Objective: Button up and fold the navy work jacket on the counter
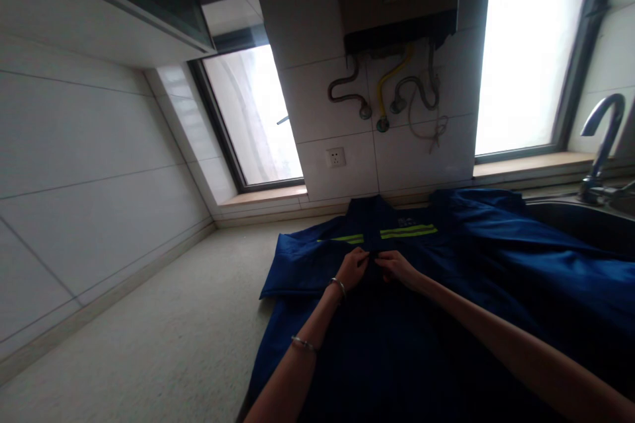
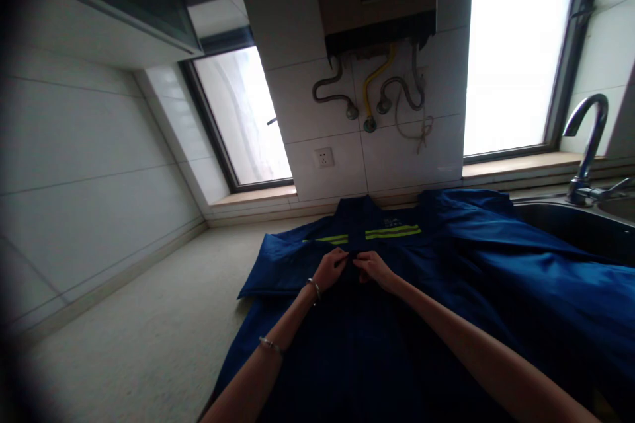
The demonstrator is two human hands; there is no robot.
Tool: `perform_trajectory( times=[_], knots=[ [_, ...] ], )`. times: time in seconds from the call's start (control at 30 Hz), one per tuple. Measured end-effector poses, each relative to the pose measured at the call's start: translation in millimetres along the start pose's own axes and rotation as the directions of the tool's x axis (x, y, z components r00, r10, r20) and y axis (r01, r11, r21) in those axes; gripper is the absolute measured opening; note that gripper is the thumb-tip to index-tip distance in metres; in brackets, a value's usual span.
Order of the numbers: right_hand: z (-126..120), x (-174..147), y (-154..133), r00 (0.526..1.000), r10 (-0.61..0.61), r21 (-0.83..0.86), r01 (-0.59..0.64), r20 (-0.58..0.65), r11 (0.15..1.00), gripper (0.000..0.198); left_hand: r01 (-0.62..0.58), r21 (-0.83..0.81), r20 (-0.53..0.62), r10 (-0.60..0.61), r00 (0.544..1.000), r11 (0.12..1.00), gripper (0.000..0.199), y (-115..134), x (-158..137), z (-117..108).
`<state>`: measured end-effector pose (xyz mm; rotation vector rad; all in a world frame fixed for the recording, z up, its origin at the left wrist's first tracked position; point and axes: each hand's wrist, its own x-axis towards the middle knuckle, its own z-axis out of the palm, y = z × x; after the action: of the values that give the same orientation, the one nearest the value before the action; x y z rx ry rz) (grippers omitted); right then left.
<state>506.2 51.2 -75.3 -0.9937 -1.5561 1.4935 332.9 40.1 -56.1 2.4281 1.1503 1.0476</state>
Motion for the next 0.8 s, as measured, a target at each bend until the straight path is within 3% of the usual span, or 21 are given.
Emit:
perform_trajectory(
  times=[0.4,0.8],
  knots=[
    [1,-1,0,0.997,-0.074,-0.004,0.074,-0.025,0.997,0.032,0.002,-0.034,-0.04,-0.004,0.999,0.999,0.023,0,0,-1],
    [3,-7,-8,0.991,-0.131,-0.173,0.125,-0.027,0.977,0.033,0.002,-0.054,0.003,-0.002,1.0,0.999,0.022,12,-4,-7]
  ],
)
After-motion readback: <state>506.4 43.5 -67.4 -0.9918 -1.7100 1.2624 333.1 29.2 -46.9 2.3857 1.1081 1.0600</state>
